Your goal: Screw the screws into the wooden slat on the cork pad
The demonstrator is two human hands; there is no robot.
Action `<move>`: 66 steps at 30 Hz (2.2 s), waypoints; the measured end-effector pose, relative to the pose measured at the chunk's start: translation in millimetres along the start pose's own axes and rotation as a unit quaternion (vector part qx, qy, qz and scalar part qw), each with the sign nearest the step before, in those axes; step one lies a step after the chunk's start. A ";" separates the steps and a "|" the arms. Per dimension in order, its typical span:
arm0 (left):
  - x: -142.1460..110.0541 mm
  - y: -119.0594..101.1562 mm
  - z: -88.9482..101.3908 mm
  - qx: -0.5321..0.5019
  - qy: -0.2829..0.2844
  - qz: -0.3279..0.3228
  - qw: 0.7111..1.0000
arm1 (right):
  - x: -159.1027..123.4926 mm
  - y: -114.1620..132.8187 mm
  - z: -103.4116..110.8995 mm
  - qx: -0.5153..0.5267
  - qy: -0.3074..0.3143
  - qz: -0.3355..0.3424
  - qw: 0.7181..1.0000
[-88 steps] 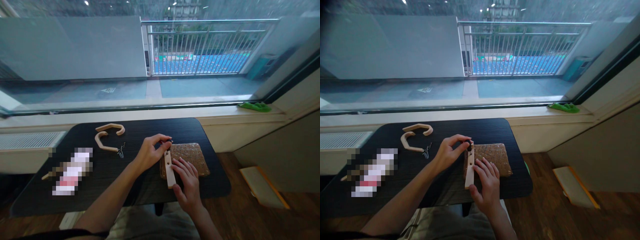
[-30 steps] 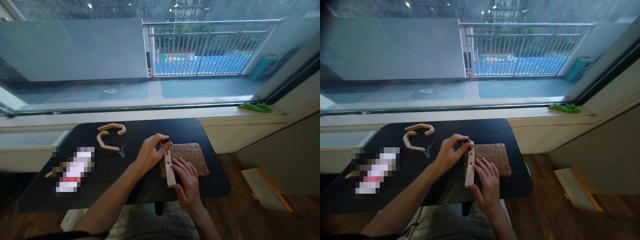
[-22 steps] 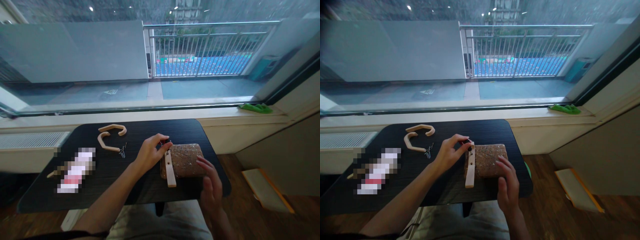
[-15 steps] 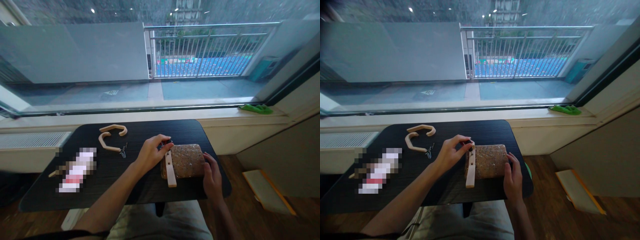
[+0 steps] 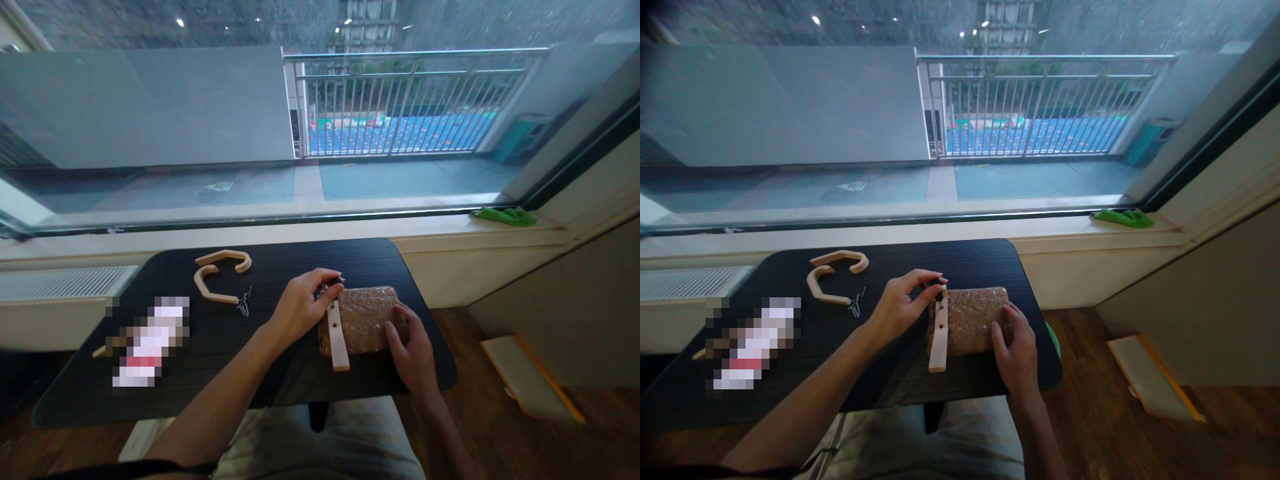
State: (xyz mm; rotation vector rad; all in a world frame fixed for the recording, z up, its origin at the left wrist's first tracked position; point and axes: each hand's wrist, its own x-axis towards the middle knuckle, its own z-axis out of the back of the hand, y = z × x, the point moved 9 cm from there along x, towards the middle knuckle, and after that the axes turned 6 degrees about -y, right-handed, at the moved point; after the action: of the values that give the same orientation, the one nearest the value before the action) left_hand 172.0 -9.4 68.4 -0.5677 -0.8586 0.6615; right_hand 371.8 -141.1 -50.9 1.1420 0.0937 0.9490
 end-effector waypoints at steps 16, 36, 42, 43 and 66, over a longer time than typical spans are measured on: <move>-0.1 -4.6 -1.1 -0.003 0.015 -0.018 1.000 | -0.1 1.9 0.2 0.006 -0.002 0.011 1.000; -1.0 -13.0 -5.2 0.006 0.023 -0.070 0.997 | 1.3 1.5 0.3 0.009 0.000 0.015 1.000; -0.8 -13.2 -3.3 0.004 0.009 -0.072 0.997 | 1.3 2.5 0.8 0.006 -0.006 0.021 1.000; -0.9 -13.1 -3.3 0.004 0.008 -0.071 0.997 | 1.3 2.1 0.8 0.007 -0.006 0.019 1.000; -0.7 -12.6 -3.7 -0.036 0.011 -0.063 0.997 | 1.6 2.6 1.2 0.010 -0.004 0.017 1.000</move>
State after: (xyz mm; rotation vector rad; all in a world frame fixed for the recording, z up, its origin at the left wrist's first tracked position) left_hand 178.4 -19.0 74.7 -0.5797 -0.8928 0.5110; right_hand 371.9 -140.6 -47.7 1.1687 0.0774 0.9754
